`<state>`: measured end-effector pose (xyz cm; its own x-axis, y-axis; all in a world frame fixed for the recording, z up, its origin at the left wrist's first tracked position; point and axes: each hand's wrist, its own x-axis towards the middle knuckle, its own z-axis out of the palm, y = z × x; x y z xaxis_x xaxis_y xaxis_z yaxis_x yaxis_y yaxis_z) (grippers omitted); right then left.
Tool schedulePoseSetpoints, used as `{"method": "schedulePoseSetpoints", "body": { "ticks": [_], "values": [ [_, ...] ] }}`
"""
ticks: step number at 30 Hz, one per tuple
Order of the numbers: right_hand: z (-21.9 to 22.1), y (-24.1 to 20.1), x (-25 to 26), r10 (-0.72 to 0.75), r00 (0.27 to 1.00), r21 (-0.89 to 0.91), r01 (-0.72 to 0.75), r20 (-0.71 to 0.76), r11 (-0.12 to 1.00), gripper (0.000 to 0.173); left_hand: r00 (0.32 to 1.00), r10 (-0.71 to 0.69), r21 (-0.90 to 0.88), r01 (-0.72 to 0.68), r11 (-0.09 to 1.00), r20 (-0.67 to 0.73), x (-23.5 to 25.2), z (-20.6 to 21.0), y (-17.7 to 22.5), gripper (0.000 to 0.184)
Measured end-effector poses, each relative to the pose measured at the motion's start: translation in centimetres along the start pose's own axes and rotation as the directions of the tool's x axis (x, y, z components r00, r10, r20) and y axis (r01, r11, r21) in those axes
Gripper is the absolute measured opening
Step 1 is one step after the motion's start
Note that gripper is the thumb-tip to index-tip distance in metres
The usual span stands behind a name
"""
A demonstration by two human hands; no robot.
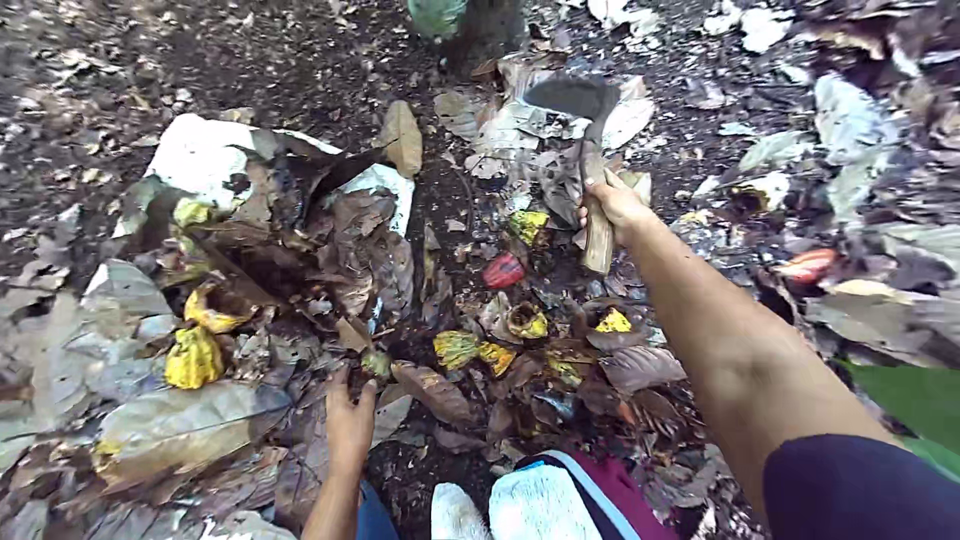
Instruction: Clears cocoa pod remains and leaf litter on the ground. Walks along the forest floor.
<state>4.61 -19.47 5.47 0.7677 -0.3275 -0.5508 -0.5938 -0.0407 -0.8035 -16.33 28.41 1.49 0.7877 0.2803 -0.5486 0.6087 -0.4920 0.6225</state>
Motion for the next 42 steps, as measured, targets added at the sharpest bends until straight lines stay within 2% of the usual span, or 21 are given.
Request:
{"method": "schedulePoseSetpoints", "body": {
  "ticks": [2,3,6,9,11,13,16,18,20,22,24,26,28,30,32,34,36,38,40,42],
  "values": [
    [-2.5,3.0,0.1,0.031,0.999,-0.118,-0.036,-0.041,0.992,0.05,1.0,0.021,0.015,-0.021,1.0,-0.012,0.2,1.9,0.6,0.076],
    [-3.2,4.9,-1.4,0.064,0.998,-0.19,-0.059,0.016,0.98,0.051,1.0,0.018,0.044,-0.018,0.999,-0.007,0.2,2.4,1.2,0.079],
    [-5.7,9.8,-9.4,0.229,0.947,-0.351,-0.141,0.224,0.926,0.06,1.0,-0.013,0.059,0.013,0.998,0.011,0.4,3.4,2.2,0.08],
    [-8.7,10.8,-18.0,0.323,0.914,-0.41,-0.204,0.245,0.889,0.064,0.999,-0.014,0.081,0.011,0.997,0.04,0.9,4.1,2.5,0.078],
    [-10.3,10.3,-21.6,0.293,0.939,-0.471,-0.179,0.18,0.864,0.067,0.999,-0.012,0.124,0.005,0.992,0.049,1.1,4.5,2.5,0.078],
    [-11.0,9.7,-23.0,0.168,0.981,-0.52,-0.091,0.101,0.849,0.069,0.999,-0.013,0.161,0.006,0.987,0.042,1.0,4.9,2.4,0.077],
    [-9.2,6.2,-20.5,-0.117,0.993,-0.605,0.089,-0.007,0.792,0.068,0.999,0.015,0.231,-0.023,0.973,0.038,0.6,5.4,2.3,0.074],
    [-6.4,1.5,-16.0,-0.238,0.967,-0.686,0.111,-0.094,0.719,0.063,0.999,0.028,0.271,-0.037,0.962,0.037,0.2,5.4,2.2,0.076],
    [-4.1,-2.6,-9.7,-0.278,0.942,-0.721,0.061,-0.187,0.69,0.068,0.999,0.047,0.289,-0.052,0.956,0.026,-0.5,5.5,1.9,0.087],
    [-1.8,-6.1,-3.1,-0.306,0.921,-0.734,0.033,-0.241,0.678,0.08,0.997,0.082,0.281,-0.082,0.956,0.014,-1.3,5.4,1.5,0.093],
    [1.0,-8.1,2.0,-0.301,0.929,-0.756,0.035,-0.217,0.654,0.091,0.996,0.081,0.274,-0.084,0.958,0.023,-2.4,5.1,1.1,0.093],
    [3.7,-8.1,4.5,-0.234,0.96,-0.835,0.002,-0.152,0.55,0.092,0.998,0.061,0.27,-0.066,0.961,0.025,-3.1,4.9,0.9,0.087],
    [5.2,-5.3,4.3,-0.174,0.98,-0.89,-0.005,-0.094,0.457,0.094,0.999,0.036,0.232,-0.04,0.972,0.024,-3.6,4.4,0.3,0.081],
    [4.2,-1.0,1.9,-0.152,0.988,-0.904,0.033,-0.035,0.427,0.104,1.0,0.018,0.168,-0.021,0.986,0.019,-3.7,3.8,0.0,0.076],
    [0.7,3.0,-3.3,-0.086,0.994,-0.916,0.097,0.069,0.39,0.109,1.0,0.01,0.126,-0.01,0.992,0.007,-3.6,3.4,-0.5,0.074],
    [-2.9,4.4,-11.2,0.062,0.989,-0.932,0.107,0.136,0.346,0.107,1.0,0.007,0.097,-0.005,0.995,-0.021,-3.5,3.3,-0.9,0.07],
    [-5.9,3.8,-19.3,0.18,0.97,-0.91,0.077,0.163,0.408,0.109,0.998,0.013,0.055,-0.009,0.998,-0.063,-3.4,3.5,-1.2,0.065],
    [-8.4,2.3,-25.7,0.226,0.965,-0.815,-0.021,0.136,0.579,0.108,0.993,0.025,0.001,-0.025,1.0,-0.112,-3.6,3.7,-1.8,0.06],
    [-10.2,1.6,-29.2,0.156,0.984,-0.627,-0.065,0.091,0.776,0.102,0.982,0.027,-0.032,-0.033,0.999,-0.186,-3.9,4.0,-2.4,0.058],
    [-10.6,1.8,-29.5,0.007,1.0,-0.359,0.003,0.029,0.933,0.094,0.966,0.001,-0.038,-0.011,0.999,-0.259,-4.0,4.2,-2.9,0.061]
  ]
}}
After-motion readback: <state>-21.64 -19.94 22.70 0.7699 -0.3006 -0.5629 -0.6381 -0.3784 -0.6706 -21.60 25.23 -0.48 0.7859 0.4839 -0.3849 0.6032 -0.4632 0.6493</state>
